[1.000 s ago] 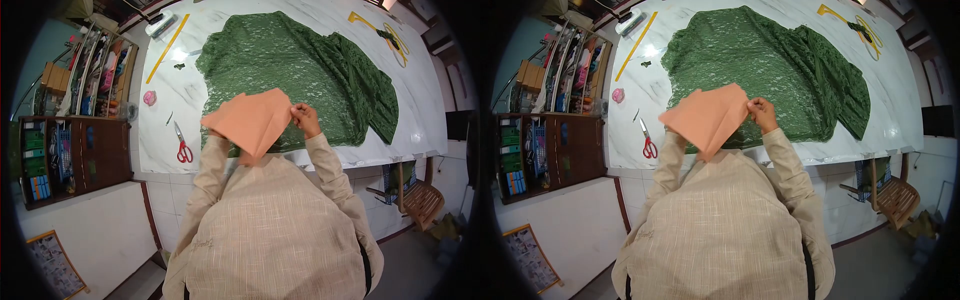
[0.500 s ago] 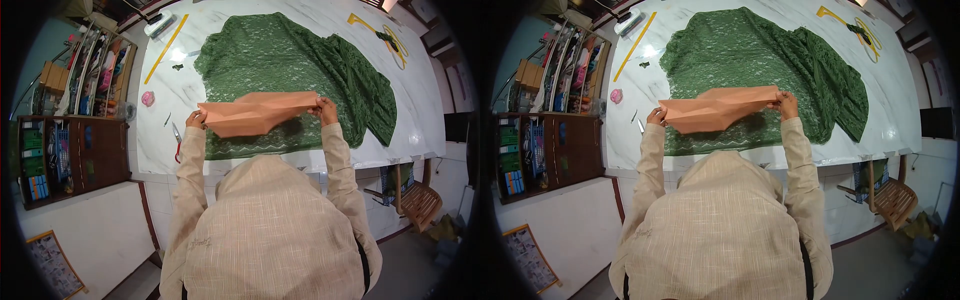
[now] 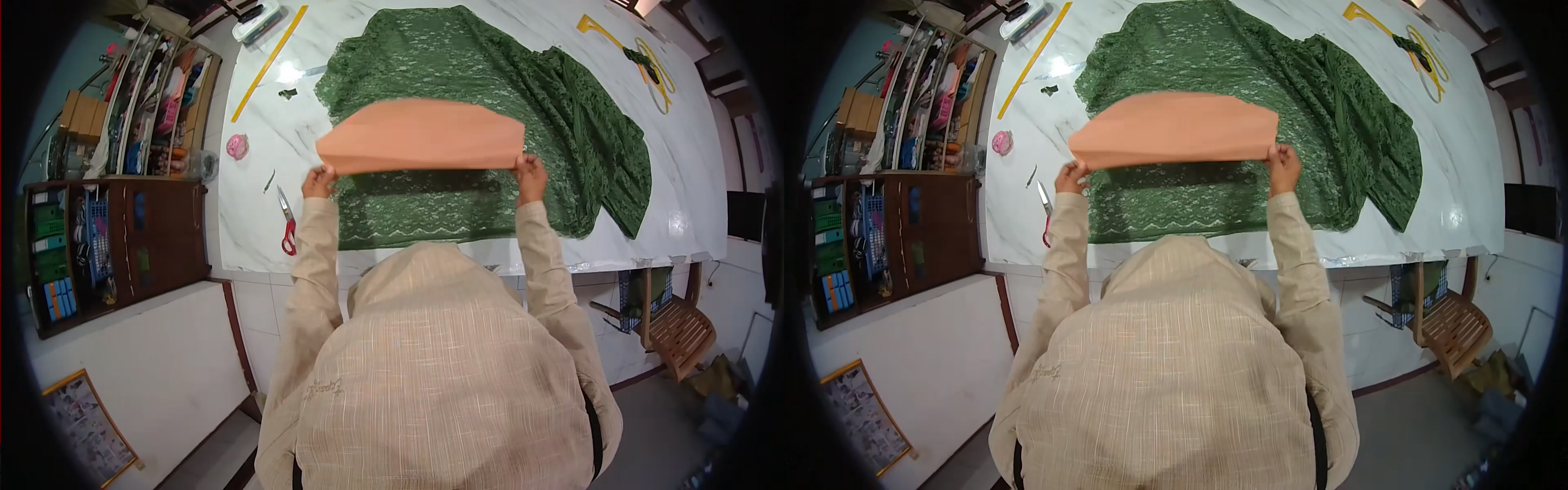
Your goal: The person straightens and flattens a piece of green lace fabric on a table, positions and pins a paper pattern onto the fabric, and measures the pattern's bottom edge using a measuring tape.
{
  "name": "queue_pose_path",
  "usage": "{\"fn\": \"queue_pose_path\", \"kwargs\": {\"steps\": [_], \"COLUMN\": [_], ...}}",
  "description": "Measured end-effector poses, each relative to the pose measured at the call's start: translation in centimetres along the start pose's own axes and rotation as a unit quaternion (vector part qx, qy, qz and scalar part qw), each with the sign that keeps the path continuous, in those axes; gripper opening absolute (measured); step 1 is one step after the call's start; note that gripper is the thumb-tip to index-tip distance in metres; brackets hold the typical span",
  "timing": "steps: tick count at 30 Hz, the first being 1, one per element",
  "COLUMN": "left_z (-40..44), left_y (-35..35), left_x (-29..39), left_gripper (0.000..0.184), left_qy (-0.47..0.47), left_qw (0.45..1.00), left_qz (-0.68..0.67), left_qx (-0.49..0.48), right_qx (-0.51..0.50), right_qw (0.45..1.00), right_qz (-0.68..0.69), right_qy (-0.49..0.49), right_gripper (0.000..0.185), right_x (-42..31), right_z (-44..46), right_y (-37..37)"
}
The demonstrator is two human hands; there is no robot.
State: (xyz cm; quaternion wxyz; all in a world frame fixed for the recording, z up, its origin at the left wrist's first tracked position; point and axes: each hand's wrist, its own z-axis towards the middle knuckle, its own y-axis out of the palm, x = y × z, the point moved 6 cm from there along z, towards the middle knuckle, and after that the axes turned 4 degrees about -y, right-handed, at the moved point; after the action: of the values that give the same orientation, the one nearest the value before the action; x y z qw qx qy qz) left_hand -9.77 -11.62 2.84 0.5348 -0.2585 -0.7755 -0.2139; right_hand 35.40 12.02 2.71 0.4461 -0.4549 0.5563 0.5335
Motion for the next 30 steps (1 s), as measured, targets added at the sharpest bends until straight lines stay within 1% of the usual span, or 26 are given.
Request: {"fn": "queue_pose_path", "kwargs": {"steps": [1,4,5,6,10,16,18,20,21,24,26,30], "left_z": [-0.2,-2.3,-3.1,-4.0,-7.1,-8.2,-9.0,-10.0,-10.3,-11.3,-11.4,-10.1], "left_y": [-0.6,-2.4,-2.7,-2.5,-2.4,-3.3,-2.6,-1.6,-1.3,-0.1,0.1,-0.7], "left_x": [-2.0,-7.6,-8.6,-8.4,-5.8,-7.3,-7.2,-6.5,-5.9,-4.7,-5.1,-7.4], "left_gripper": [0.016,0.015,0.014,0.014,0.018,0.020,0.022,0.024,0.024,0.025,0.025,0.023], "left_qy": [-0.002,-0.035,-0.045,-0.048,-0.006,-0.044,-0.113,-0.180,-0.179,-0.204,-0.213,-0.205], "left_qw": [1.000,0.993,0.987,0.987,0.952,0.945,0.966,0.973,0.973,0.974,0.973,0.973], "left_qz": [0.001,0.103,0.136,0.136,0.281,0.292,0.200,0.106,0.105,0.027,0.001,-0.026], "left_qx": [0.001,0.055,0.073,0.073,0.124,0.143,0.120,0.094,0.096,0.091,0.087,0.099], "right_qx": [0.000,0.032,0.041,0.041,0.008,-0.011,-0.011,-0.011,-0.012,-0.029,-0.031,-0.024], "right_qw": [1.000,0.988,0.979,0.978,0.952,0.934,0.926,0.916,0.916,0.898,0.891,0.919], "right_qz": [-0.001,-0.094,-0.125,-0.127,-0.292,-0.343,-0.355,-0.365,-0.365,-0.389,-0.397,-0.315], "right_qy": [0.003,0.121,0.159,0.161,0.098,0.095,0.130,0.164,0.163,0.204,0.219,0.237], "right_gripper": [0.008,0.007,0.007,0.007,0.009,0.012,0.013,0.015,0.015,0.015,0.015,0.015], "right_x": [0.2,1.8,2.2,2.5,3.6,2.1,2.4,2.6,2.5,2.6,2.4,2.0], "right_z": [-0.7,-5.4,-6.3,-6.6,-7.0,-7.3,-7.4,-7.5,-7.5,-7.6,-7.8,-8.6], "right_y": [-0.2,-1.9,-2.4,-2.7,-3.8,-3.3,-3.7,-3.9,-3.7,-3.7,-3.9,-3.2]}}
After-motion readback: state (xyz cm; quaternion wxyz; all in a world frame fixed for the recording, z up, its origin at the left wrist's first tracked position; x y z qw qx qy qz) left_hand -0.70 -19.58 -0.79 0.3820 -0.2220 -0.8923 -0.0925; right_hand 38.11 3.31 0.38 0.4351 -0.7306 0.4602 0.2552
